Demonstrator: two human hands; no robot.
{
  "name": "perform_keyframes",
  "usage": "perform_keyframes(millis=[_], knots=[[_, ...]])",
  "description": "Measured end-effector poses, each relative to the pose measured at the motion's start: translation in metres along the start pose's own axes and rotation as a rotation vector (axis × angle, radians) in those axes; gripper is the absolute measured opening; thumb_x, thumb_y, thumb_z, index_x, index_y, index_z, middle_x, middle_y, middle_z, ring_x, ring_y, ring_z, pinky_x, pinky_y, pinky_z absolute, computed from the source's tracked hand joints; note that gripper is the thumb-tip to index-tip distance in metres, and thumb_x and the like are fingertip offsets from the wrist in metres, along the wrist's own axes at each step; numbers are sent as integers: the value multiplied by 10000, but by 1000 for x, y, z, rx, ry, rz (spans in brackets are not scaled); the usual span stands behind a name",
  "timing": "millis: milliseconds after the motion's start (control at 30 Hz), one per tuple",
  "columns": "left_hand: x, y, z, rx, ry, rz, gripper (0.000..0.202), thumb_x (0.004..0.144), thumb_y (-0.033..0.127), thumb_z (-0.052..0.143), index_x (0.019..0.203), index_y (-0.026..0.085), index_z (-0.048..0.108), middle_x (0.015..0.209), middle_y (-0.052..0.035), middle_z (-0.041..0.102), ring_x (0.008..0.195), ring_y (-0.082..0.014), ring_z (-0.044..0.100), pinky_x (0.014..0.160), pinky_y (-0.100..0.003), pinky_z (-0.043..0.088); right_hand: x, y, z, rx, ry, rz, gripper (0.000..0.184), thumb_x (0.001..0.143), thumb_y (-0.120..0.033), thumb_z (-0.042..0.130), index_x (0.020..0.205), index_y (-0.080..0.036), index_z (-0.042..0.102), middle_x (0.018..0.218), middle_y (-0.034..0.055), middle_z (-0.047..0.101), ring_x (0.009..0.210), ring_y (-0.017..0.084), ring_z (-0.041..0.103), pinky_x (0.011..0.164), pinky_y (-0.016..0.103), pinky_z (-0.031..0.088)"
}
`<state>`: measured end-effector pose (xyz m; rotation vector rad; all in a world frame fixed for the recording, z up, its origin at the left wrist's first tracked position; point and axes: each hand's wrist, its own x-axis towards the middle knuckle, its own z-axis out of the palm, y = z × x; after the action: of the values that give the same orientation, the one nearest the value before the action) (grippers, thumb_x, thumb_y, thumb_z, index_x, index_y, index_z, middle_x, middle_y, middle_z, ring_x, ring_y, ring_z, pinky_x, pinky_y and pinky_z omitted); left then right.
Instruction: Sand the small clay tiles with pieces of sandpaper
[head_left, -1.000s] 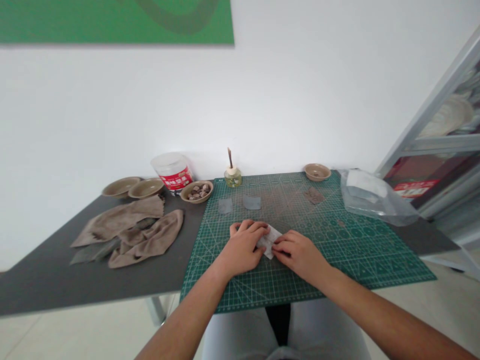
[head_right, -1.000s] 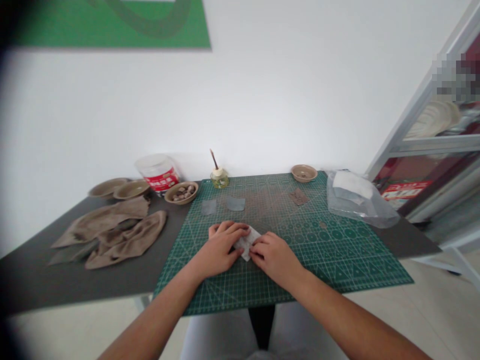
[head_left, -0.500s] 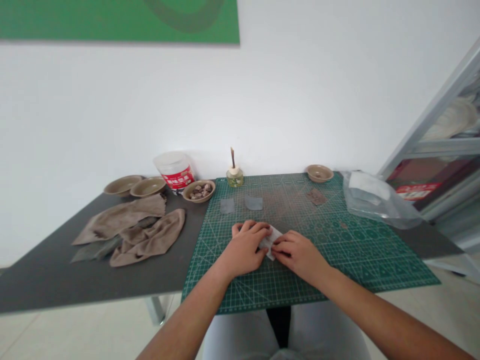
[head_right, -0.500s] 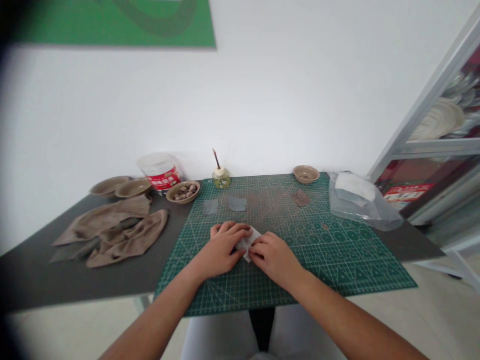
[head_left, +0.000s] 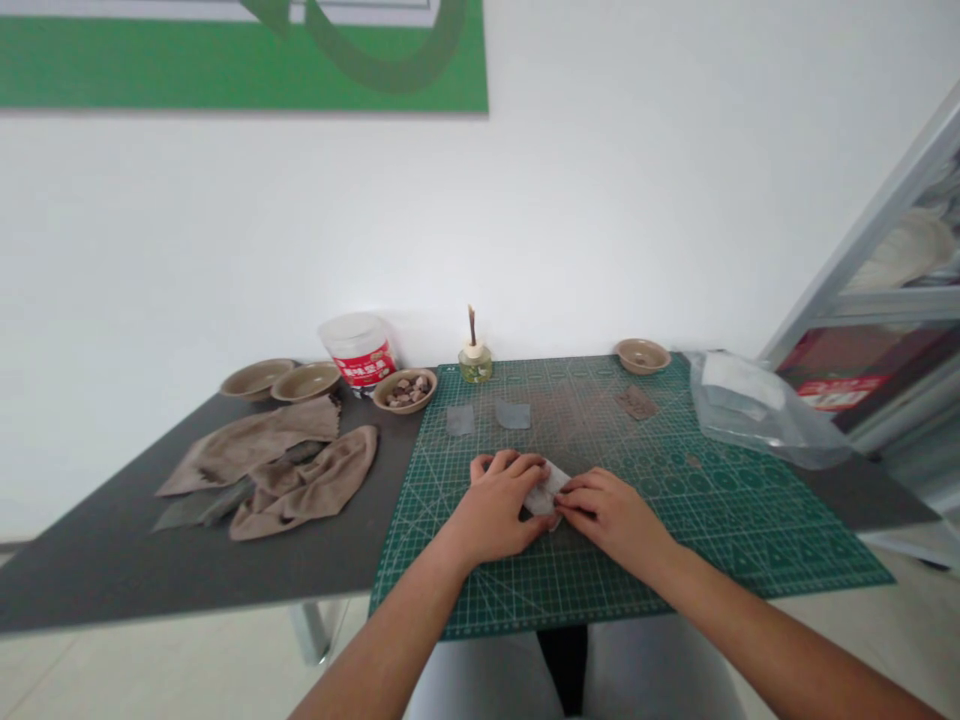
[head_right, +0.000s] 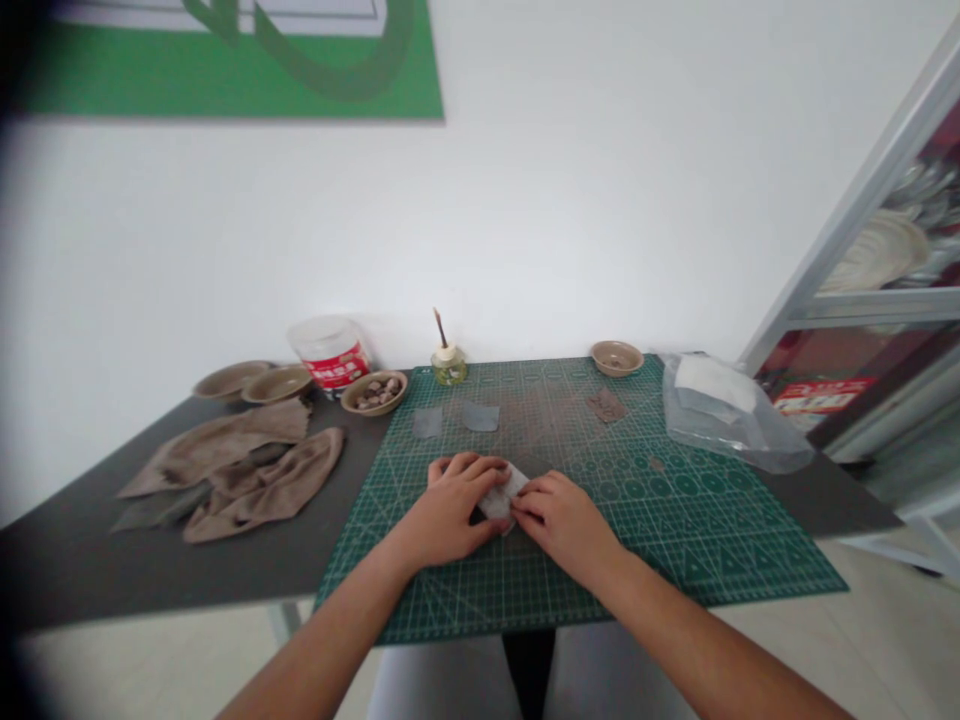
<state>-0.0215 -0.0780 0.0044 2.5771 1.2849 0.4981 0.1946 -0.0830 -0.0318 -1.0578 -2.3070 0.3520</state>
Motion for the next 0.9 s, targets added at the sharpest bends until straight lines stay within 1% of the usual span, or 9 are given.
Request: perform_keyframes(millis=[200,300,433,533,667,800,900], knots=[[0,0,1,6,-18,-21,561,765,438,699,1284,283,553,1373,-78,559,1252,-353,422,1046,-563,234,4,9,-5,-9,-15,-8,147,901,-250,636,983,-248,759,1013,52,730,947,201,637,866,368,523],[0,0,0,0,-12,-20,539,762,420,702,1264,283,560,1368,-73,564,1245,-349,431,1046,-562,236,5,12,-7,-23,10,12,138,895,-243,641,968,-243,758,1009,55,729,952,207,641,867,373,526],[0,0,0,-6,2,-7,543,752,407,715,1257,287,557,1358,-56,577,1232,-341,445,1029,-560,254,6,15,-8,-19,3,-4,132,900,-240,635,958,-242,753,1004,53,725,949,202,633,868,373,522],[0,0,0,-7,2,-5,544,752,409,714,1259,286,558,1366,-64,573,1236,-347,442,1022,-560,261,7,16,-10,-30,15,15,130,906,-244,629,941,-233,753,990,55,723,953,205,624,871,379,515],[0,1,-1,-8,4,-11,557,751,416,716,1266,282,553,1378,-60,565,1246,-347,433,1031,-560,254,8,18,-12,-16,-15,3,133,909,-242,629,966,-239,749,1006,47,724,958,202,617,879,378,508],[0,2,-2,-7,2,-17,559,750,410,719,1268,279,552,1374,-59,569,1242,-345,438,1029,-560,252,9,18,-12,-20,22,18,127,914,-245,628,940,-229,751,1003,46,726,949,200,611,885,380,500],[0,2,-2,-5,-2,-14,547,755,412,714,1261,279,554,1374,-58,570,1239,-344,441,1023,-558,255,8,19,-12,-7,13,7,121,911,-238,633,938,-229,750,1009,37,729,951,196,610,879,370,500]])
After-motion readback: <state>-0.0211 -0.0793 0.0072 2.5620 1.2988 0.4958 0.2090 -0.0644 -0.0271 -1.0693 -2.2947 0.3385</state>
